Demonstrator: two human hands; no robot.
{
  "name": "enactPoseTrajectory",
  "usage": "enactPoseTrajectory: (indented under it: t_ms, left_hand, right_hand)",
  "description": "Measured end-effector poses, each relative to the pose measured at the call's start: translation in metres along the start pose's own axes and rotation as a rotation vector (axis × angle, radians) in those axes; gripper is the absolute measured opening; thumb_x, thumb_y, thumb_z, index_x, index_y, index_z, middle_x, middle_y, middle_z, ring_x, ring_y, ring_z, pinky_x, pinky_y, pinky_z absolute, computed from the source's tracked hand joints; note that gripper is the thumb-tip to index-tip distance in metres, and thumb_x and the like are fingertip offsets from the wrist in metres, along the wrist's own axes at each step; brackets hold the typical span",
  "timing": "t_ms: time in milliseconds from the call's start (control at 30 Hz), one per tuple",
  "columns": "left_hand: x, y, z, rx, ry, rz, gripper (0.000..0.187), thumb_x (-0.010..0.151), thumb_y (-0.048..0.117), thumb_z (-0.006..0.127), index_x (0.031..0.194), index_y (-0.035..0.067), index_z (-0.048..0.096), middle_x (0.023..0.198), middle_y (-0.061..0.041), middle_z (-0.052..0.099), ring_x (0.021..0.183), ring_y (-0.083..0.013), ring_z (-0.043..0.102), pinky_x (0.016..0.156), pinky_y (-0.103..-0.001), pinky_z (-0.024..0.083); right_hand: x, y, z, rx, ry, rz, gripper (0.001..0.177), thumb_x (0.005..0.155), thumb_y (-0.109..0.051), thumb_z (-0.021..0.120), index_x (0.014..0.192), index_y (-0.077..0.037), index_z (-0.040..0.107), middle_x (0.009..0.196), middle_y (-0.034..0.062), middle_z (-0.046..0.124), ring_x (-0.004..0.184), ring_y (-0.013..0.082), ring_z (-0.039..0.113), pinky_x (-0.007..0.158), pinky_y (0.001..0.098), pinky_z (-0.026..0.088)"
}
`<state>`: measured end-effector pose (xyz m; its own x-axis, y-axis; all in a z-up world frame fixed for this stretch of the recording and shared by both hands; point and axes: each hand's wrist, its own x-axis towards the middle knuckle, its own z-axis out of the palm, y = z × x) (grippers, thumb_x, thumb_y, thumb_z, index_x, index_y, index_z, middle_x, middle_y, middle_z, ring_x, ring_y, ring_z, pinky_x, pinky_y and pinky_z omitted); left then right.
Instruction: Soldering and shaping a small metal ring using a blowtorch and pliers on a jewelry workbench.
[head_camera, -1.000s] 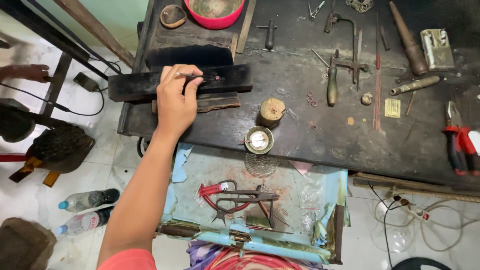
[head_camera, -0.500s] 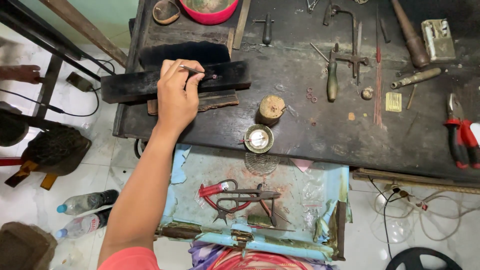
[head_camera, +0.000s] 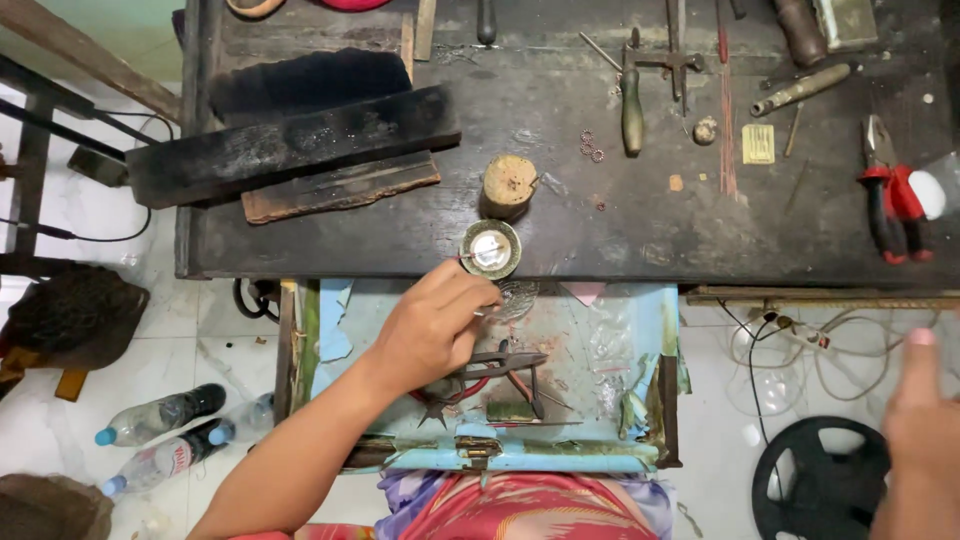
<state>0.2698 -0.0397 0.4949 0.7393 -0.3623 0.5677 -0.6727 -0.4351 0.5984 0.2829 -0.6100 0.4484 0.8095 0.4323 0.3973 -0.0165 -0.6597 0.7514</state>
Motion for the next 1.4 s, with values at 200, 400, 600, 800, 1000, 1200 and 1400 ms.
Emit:
enactPoseTrajectory:
  t_ms: [200,400,600,800,1000,1200,1400]
  left_hand:
    - [-0.003,-0.003,0.004,-0.006,0.025,-0.021,0.025,0.084,-0.020,0.050,0.102,-0.005,0.059,0.097,-0.014,0.065,0.078,-0.0322,0.049,0.072,-0.038,0.045]
    - [-0.020,-0.010,0.027,0.033,0.160,-0.099,0.007,0.095,0.005,0.069,0.100,0.007,0.072,0.094,-0.009,0.073,0.079,-0.0329,0.066,0.075,-0.040,0.058]
    - [-0.011,-0.003,0.012,-0.040,0.160,-0.037,0.006,0.092,0.005,0.071,0.098,0.006,0.072,0.094,-0.011,0.073,0.079,-0.0339,0.068,0.073,-0.042,0.060]
    - [-0.014,-0.001,0.014,-0.244,-0.093,0.027,0.005,0.092,-0.001,0.064,0.096,-0.005,0.067,0.089,-0.026,0.070,0.080,-0.0472,0.070,0.069,-0.055,0.059]
    - [-0.022,-0.005,0.019,-0.198,-0.557,-0.108,0.016,0.094,0.014,0.060,0.089,0.000,0.064,0.080,-0.019,0.065,0.081,-0.0419,0.067,0.073,-0.053,0.056]
    - [-0.022,0.002,0.014,-0.203,-0.562,-0.073,0.019,0.095,0.019,0.059,0.089,0.002,0.066,0.076,-0.015,0.061,0.080,-0.0382,0.066,0.074,-0.050,0.056]
    - [-0.023,-0.001,0.018,-0.231,-0.720,-0.201,0.019,0.091,0.018,0.061,0.097,0.003,0.070,0.083,-0.016,0.067,0.087,-0.0396,0.069,0.077,-0.052,0.057]
  right_hand:
    - [0.112,-0.089,-0.146,1.702,0.202,0.559,0.031,0.108,0.024,0.061,0.137,0.018,0.051,0.130,0.0353,0.060,0.116,0.0404,0.065,0.108,0.0432,0.055]
    - [0.151,-0.155,-0.153,1.961,0.190,0.621,0.027,0.096,0.013,0.072,0.120,0.014,0.060,0.112,0.0246,0.067,0.097,0.0311,0.073,0.085,0.0322,0.059]
    - [0.197,-0.176,-0.157,1.737,0.207,0.528,0.023,0.090,0.006,0.084,0.110,0.003,0.074,0.102,0.0151,0.075,0.077,0.0223,0.068,0.065,0.0262,0.051]
    - [0.226,-0.197,-0.146,1.618,0.145,0.425,0.029,0.083,0.003,0.083,0.110,-0.005,0.077,0.112,0.0127,0.072,0.087,0.0269,0.068,0.075,0.0343,0.055]
    - [0.225,-0.204,-0.142,1.582,0.141,0.337,0.021,0.088,-0.004,0.082,0.109,-0.008,0.079,0.116,0.0133,0.070,0.102,0.0362,0.068,0.090,0.0441,0.056]
    - [0.219,-0.195,-0.146,1.592,0.168,0.310,0.027,0.090,-0.008,0.082,0.116,-0.014,0.079,0.120,0.0102,0.069,0.100,0.0334,0.066,0.091,0.0437,0.054]
    - [0.205,-0.191,-0.152,1.665,0.143,0.050,0.027,0.085,-0.031,0.085,0.110,-0.023,0.081,0.122,0.0041,0.071,0.092,0.0258,0.059,0.090,0.0397,0.048]
